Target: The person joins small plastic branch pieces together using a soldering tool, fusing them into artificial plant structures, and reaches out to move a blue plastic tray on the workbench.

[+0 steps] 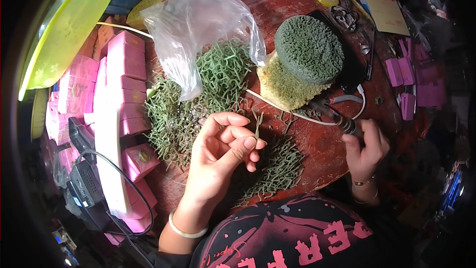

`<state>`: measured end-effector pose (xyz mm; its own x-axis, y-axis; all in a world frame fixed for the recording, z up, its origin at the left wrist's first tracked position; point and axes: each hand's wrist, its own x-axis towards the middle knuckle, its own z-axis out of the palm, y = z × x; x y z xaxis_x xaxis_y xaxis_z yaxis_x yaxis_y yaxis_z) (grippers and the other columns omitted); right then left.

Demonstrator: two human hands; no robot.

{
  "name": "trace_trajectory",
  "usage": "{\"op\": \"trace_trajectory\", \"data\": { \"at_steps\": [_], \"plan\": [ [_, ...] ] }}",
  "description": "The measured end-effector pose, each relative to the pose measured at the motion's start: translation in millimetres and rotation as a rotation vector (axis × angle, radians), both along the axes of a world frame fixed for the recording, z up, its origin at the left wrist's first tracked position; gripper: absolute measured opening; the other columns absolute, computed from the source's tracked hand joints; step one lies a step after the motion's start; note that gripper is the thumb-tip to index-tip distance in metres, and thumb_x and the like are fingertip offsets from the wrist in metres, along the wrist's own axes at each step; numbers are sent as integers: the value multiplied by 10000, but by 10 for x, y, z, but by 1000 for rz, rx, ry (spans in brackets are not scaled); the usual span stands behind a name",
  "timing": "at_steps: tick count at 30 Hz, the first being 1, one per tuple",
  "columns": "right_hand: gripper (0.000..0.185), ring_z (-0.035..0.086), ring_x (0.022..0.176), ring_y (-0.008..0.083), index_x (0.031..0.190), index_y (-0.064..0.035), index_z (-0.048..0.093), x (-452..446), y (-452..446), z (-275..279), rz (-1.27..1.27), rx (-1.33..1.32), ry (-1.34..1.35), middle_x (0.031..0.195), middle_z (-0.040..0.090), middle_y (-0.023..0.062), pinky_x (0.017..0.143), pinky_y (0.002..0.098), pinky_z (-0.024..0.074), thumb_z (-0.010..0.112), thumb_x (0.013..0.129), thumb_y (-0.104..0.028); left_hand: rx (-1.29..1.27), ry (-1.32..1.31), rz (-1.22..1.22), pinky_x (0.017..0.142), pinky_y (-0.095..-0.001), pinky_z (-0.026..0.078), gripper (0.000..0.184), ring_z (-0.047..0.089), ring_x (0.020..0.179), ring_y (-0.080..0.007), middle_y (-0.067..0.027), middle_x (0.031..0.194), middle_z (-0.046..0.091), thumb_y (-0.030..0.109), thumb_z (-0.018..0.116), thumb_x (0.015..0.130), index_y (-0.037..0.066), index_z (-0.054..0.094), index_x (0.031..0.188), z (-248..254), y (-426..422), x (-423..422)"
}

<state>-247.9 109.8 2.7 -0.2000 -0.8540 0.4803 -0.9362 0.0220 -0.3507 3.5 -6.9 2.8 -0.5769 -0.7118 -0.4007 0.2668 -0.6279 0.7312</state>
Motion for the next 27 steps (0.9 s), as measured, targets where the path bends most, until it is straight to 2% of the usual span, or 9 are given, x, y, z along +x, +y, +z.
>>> {"op": "trace_trajectory", "data": {
  "at_steps": [6, 8, 13, 27],
  "plan": [
    [415, 531, 520, 320, 814, -18, 570, -22, -38, -28, -67, 106, 63, 649, 513, 115, 465, 378, 412, 775, 808, -379, -4, 4, -2, 617, -246, 512, 291, 612, 739, -129, -108, 917, 659, -10, 609, 929, 34, 469, 1181, -11, 0, 4],
    [415, 545, 523, 308, 813, -19, 571, 13, -11, -17, -23, 66, -69, 654, 529, 109, 466, 370, 419, 767, 815, -385, -5, -6, -2, 617, -247, 512, 291, 613, 739, -131, -109, 918, 660, -11, 607, 930, 35, 468, 1181, -10, 5, 7],
    [482, 550, 499, 238, 792, -20, 579, 141, -56, -23, 132, -4, -109, 617, 524, 68, 457, 348, 431, 714, 838, -480, 3, -6, -6, 615, -247, 512, 287, 614, 735, -131, -113, 919, 666, -17, 600, 931, 39, 467, 1179, -4, 2, 1],
    [458, 552, 493, 209, 790, -20, 589, 207, -130, -55, 186, -50, -151, 622, 543, 48, 451, 325, 429, 720, 841, -457, -30, 4, 38, 585, -244, 510, 324, 609, 711, -134, -112, 890, 651, -22, 629, 907, 28, 464, 1182, -29, 3, -5]
  ]
}}
